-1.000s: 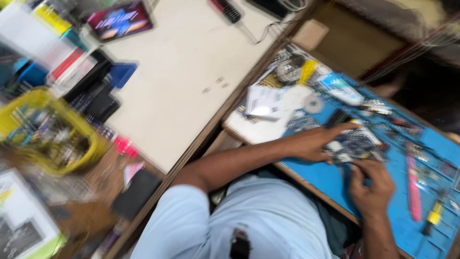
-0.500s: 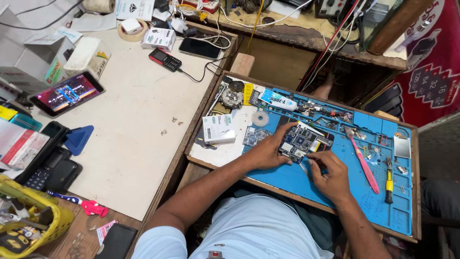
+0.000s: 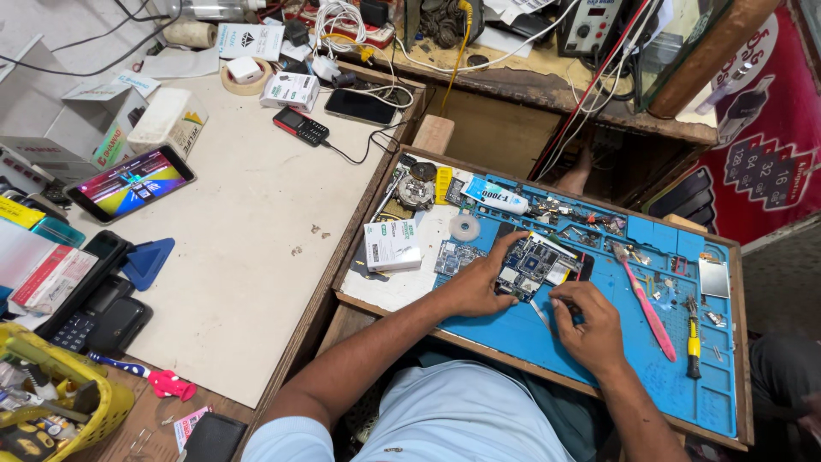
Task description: The person is working on a small electronic circuit board, using a metal tool to scrape and clean specific areas on the board. They repeatedly turn the board over and adjust their grip while continuing to work on different sections.
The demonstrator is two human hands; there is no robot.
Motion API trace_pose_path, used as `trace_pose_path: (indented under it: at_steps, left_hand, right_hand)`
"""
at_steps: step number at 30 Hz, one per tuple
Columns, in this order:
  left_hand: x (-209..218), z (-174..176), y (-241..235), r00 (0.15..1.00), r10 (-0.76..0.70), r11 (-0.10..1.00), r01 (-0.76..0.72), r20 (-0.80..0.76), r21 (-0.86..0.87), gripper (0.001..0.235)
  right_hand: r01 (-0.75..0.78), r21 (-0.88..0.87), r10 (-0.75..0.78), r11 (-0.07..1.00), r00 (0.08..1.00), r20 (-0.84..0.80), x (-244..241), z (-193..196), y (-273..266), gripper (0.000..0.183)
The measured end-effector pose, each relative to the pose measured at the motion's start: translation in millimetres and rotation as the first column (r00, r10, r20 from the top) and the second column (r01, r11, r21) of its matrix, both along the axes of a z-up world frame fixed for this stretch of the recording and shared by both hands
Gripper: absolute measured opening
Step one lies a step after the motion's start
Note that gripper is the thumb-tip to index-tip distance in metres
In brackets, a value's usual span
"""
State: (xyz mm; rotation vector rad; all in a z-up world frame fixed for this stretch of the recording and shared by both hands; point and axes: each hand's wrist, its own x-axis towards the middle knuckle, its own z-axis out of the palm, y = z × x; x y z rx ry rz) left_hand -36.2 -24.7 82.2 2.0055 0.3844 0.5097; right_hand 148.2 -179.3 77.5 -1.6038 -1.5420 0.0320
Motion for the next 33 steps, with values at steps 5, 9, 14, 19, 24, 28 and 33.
trace_pose_path:
  at_steps: [5,9,14,19,24,28,33]
  left_hand:
    - [0,-1,0,1.0,-0.02,0.999,0.019,0.021,0.029,0.116]
    - [0,2,-2,1.0,-0.007,0.999,0.007,-0.002,0.05,0.118]
    - [0,9,-3,0.988,0.038,0.998,-0.044,-0.151,-0.038,0.116]
    - [-1,6,-2,0.995,0.013,0.996,-0.021,0.095,0.088,0.115]
    - [-1,3,-2,0.999,0.016,0.999,-0.014,-0.039,0.039,0.112]
    - [0,3,-2,1.0,0.013,0.997,-0.013,-0.002,0.077,0.113]
    - [0,4,-2,0.999,0.015,0.999,-0.013,-0.04,0.052,0.117]
  right_hand:
    - [-0.012,-0.032,0.012,0.999,1.0,0.008,0,2,0,0.012]
    - [0.011,-0.041,-0.009,0.999,0.999,0.05,-1,2,-2,0.013]
    - [-0.004,-0.046,0.005,0.999,0.999,0.038,0,4,-1,0.014]
    - [0.005,-0.056,-0.003,0.998,0.999,0.044,0,5,-1,0.014]
    - [0.001,-0.058,0.002,0.998,0.999,0.051,1,4,-2,0.014]
    - [-0.016,-0.043,0.018,0.999,0.999,0.039,0,5,-2,0.014]
    - [-0.024,-0.059,0.029,0.998,0.997,0.073,0,5,-1,0.015]
